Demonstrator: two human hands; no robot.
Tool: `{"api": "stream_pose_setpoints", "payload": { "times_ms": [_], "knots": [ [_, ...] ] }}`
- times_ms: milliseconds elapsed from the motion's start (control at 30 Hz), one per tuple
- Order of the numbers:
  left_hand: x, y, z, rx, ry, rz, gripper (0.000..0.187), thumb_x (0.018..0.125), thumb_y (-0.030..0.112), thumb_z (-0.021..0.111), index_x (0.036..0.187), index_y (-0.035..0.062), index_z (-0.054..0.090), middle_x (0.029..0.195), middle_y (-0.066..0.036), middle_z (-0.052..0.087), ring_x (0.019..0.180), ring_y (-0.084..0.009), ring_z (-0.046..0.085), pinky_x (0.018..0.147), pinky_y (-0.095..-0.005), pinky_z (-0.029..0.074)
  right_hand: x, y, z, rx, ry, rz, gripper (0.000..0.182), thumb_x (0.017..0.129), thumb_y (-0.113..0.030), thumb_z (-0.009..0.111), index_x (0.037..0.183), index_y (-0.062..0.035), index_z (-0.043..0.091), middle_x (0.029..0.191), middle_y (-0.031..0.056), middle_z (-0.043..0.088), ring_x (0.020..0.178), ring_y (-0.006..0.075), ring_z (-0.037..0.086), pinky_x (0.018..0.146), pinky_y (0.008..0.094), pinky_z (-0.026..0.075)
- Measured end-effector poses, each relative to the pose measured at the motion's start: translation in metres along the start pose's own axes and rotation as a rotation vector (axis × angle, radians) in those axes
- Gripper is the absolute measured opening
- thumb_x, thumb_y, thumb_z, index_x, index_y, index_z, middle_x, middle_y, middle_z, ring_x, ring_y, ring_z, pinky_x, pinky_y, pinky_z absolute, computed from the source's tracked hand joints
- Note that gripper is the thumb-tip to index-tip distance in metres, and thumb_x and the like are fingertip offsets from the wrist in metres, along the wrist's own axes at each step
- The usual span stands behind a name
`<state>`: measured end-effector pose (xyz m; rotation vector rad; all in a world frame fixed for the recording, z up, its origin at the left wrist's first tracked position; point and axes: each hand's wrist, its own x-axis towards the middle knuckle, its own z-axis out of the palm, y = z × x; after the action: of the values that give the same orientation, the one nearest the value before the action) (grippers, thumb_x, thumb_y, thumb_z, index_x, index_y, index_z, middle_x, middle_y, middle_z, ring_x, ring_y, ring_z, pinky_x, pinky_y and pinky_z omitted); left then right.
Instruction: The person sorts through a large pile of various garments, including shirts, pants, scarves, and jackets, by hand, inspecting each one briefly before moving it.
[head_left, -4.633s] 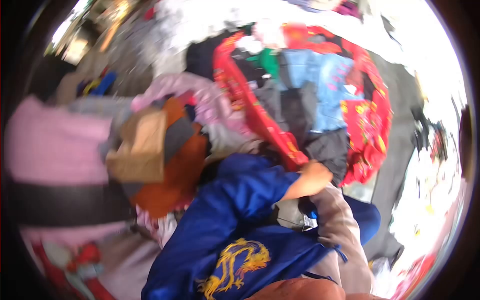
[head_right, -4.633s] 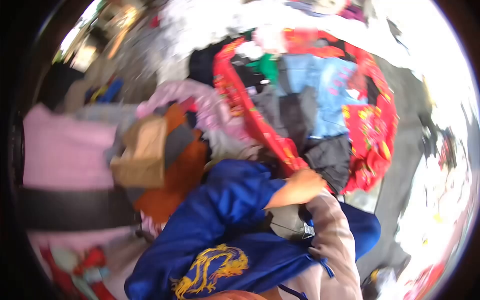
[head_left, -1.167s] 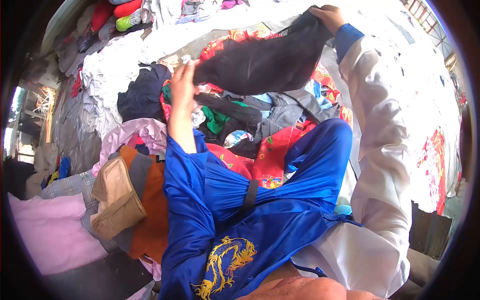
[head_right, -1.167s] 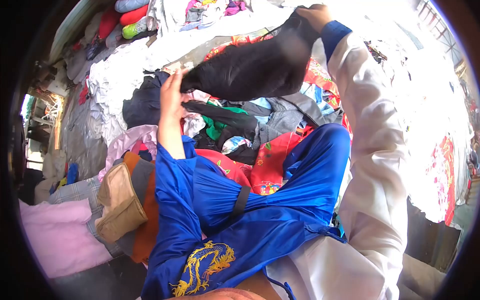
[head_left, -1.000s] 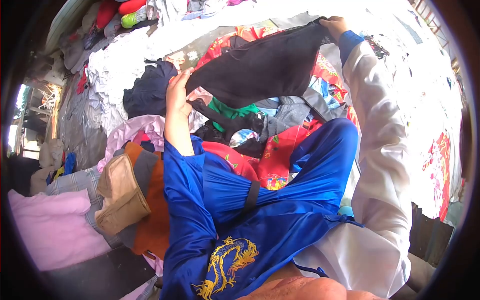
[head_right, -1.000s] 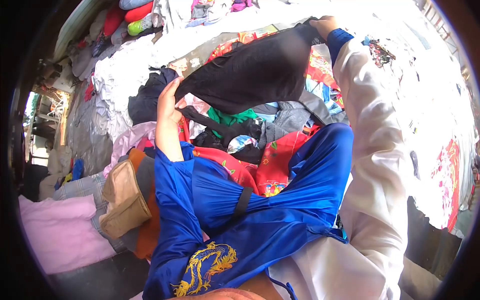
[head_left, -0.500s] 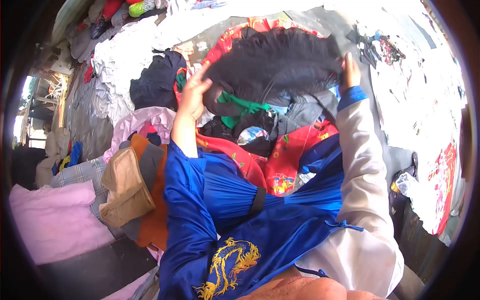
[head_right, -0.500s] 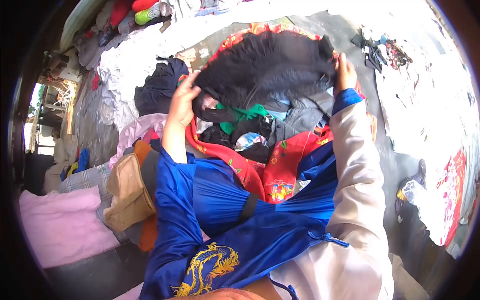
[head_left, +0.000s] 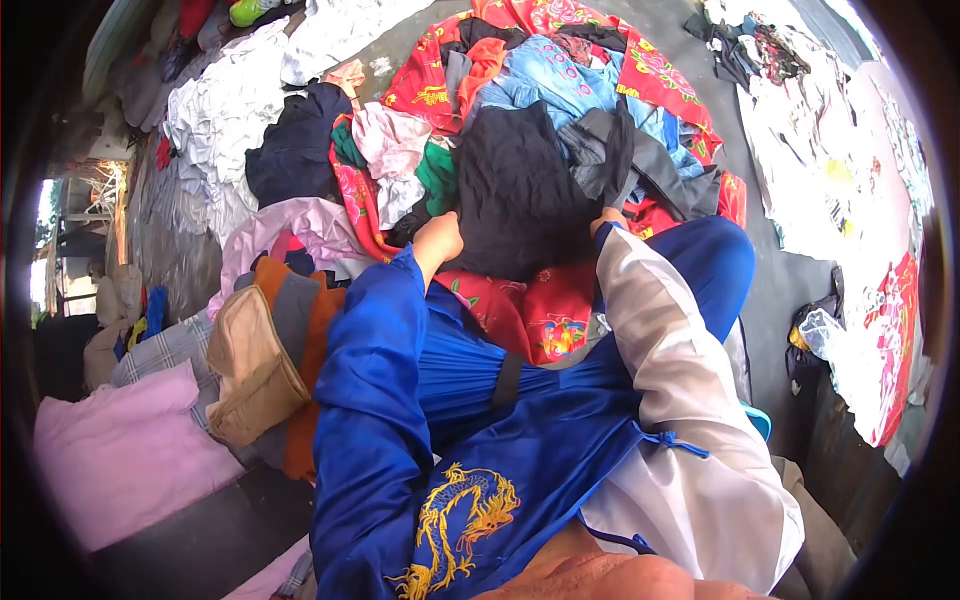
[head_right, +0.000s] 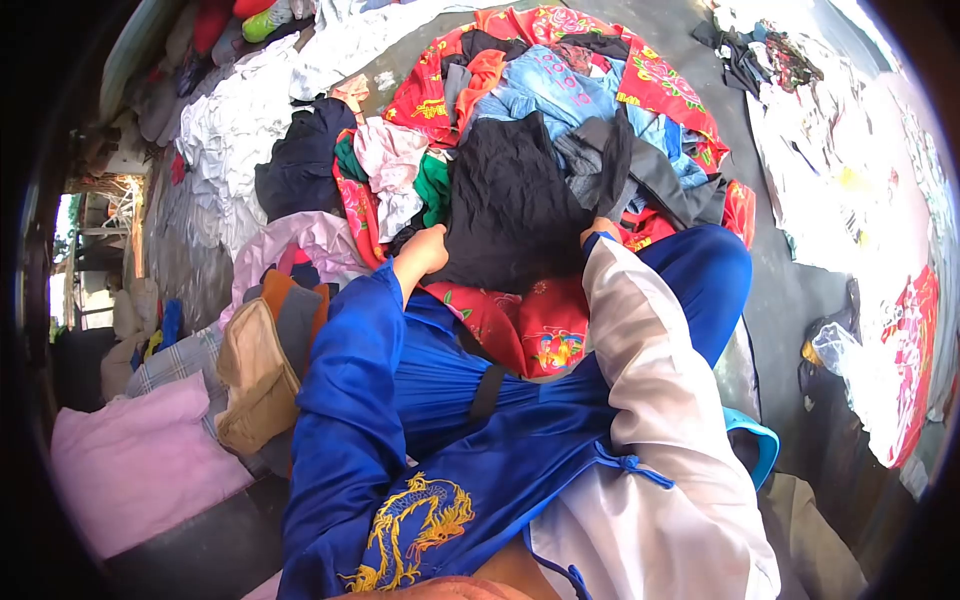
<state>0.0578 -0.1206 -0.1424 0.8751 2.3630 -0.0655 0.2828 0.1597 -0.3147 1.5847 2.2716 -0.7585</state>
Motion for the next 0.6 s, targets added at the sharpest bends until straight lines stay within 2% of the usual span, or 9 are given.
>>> {"api": "stream_pose_setpoints", "payload": {
  "times_ms": [100, 200, 233, 267, 300, 333, 400, 467, 600],
  "knots": [
    [-0.027, 0.039, -0.005, -0.046, 0.133, 0.185, 0.035, 0.085, 0.008, 0.053, 0.118, 0.0065, 0.062, 0.102, -0.026, 0.069, 0.098, -0.0421, 0.067, 0.083, -0.0509, 0.053, -0.037, -0.041, -0.017, 0.183, 0.063, -0.224, 0.036, 0.076, -0.015, 0.062, 0.110, -0.0036, 0.067, 0.110, 0.0222, 0.069, 0.110, 0.0400, 0.063, 0.097, 0.0437, 0.050],
    [-0.058, 0.079, 0.013, 0.000, 0.083, 0.525, 0.028, 0.084, 0.007, 0.054, 0.110, 0.0068, 0.064, 0.091, -0.024, 0.070, 0.087, -0.0415, 0.068, 0.075, -0.0515, 0.053, -0.041, -0.049, 0.031, 0.633, -0.022, -0.386, 0.030, 0.083, -0.019, 0.068, 0.107, -0.0011, 0.068, 0.095, 0.0186, 0.073, 0.092, 0.0299, 0.071, 0.083, 0.0387, 0.055],
    [-0.074, 0.095, 0.020, 0.032, 0.036, 0.612, 0.027, 0.083, 0.007, 0.055, 0.108, 0.0060, 0.064, 0.089, -0.023, 0.070, 0.085, -0.0407, 0.068, 0.074, -0.0513, 0.053, -0.049, -0.060, 0.030, 0.468, -0.171, -0.181, 0.035, 0.092, -0.032, 0.065, 0.108, -0.0012, 0.068, 0.096, 0.0189, 0.073, 0.091, 0.0279, 0.071, 0.083, 0.0357, 0.055],
    [-0.091, 0.108, 0.025, 0.064, -0.012, 0.699, 0.025, 0.082, 0.007, 0.056, 0.105, 0.0052, 0.064, 0.087, -0.022, 0.070, 0.084, -0.0399, 0.069, 0.074, -0.0511, 0.053, -0.050, -0.058, 0.044, 0.870, -0.537, -0.013, 0.057, 0.094, -0.052, 0.059, 0.115, 0.0010, 0.067, 0.106, 0.0223, 0.071, 0.097, 0.0290, 0.070, 0.086, 0.0348, 0.054],
    [-0.107, 0.120, 0.032, 0.125, -0.110, 0.783, 0.027, 0.081, 0.007, 0.057, 0.107, 0.0043, 0.064, 0.087, -0.022, 0.069, 0.084, -0.0396, 0.069, 0.073, -0.0508, 0.053, -0.072, -0.061, 0.026, 0.808, -0.559, -0.166, 0.080, 0.091, -0.067, 0.054, 0.127, 0.0033, 0.061, 0.116, 0.0244, 0.068, 0.105, 0.0294, 0.068, 0.093, 0.0368, 0.053],
    [-0.121, 0.127, 0.036, 0.188, -0.207, 0.867, 0.028, 0.081, 0.008, 0.058, 0.108, 0.0033, 0.064, 0.086, -0.021, 0.069, 0.084, -0.0394, 0.069, 0.072, -0.0505, 0.053, -0.073, -0.060, 0.041, 0.564, -0.473, -0.079, 0.093, 0.086, -0.074, 0.053, 0.133, 0.0053, 0.057, 0.124, 0.0239, 0.065, 0.112, 0.0298, 0.066, 0.098, 0.0375, 0.050],
    [-0.145, 0.136, 0.039, 0.181, -0.346, 0.935, 0.032, 0.081, 0.010, 0.059, 0.112, 0.0026, 0.064, 0.087, -0.022, 0.069, 0.084, -0.0393, 0.069, 0.071, -0.0501, 0.053, -0.099, -0.054, 0.046, 0.700, -0.535, -0.245, 0.079, 0.080, -0.060, 0.073, 0.128, 0.0015, 0.063, 0.122, 0.0200, 0.067, 0.115, 0.0305, 0.064, 0.099, 0.0380, 0.049],
    [-0.147, 0.135, 0.046, 0.192, -0.469, 1.006, 0.032, 0.082, 0.012, 0.061, 0.113, 0.0022, 0.064, 0.088, -0.021, 0.069, 0.085, -0.0398, 0.069, 0.072, -0.0501, 0.053, -0.112, -0.049, 0.047, 0.352, -0.537, -0.382, 0.070, 0.076, -0.045, 0.081, 0.125, 0.0005, 0.064, 0.120, 0.0211, 0.068, 0.112, 0.0305, 0.065, 0.098, 0.0385, 0.050],
    [-0.140, 0.139, 0.024, 0.173, -0.328, 0.991, 0.026, 0.083, 0.017, 0.064, 0.104, 0.0031, 0.064, 0.085, -0.020, 0.069, 0.082, -0.0392, 0.068, 0.072, -0.0498, 0.053, -0.113, -0.055, 0.005, 0.128, -0.497, -0.252, 0.064, 0.074, -0.042, 0.081, 0.119, 0.0011, 0.067, 0.113, 0.0211, 0.070, 0.104, 0.0340, 0.068, 0.091, 0.0417, 0.052]
  ]
}}
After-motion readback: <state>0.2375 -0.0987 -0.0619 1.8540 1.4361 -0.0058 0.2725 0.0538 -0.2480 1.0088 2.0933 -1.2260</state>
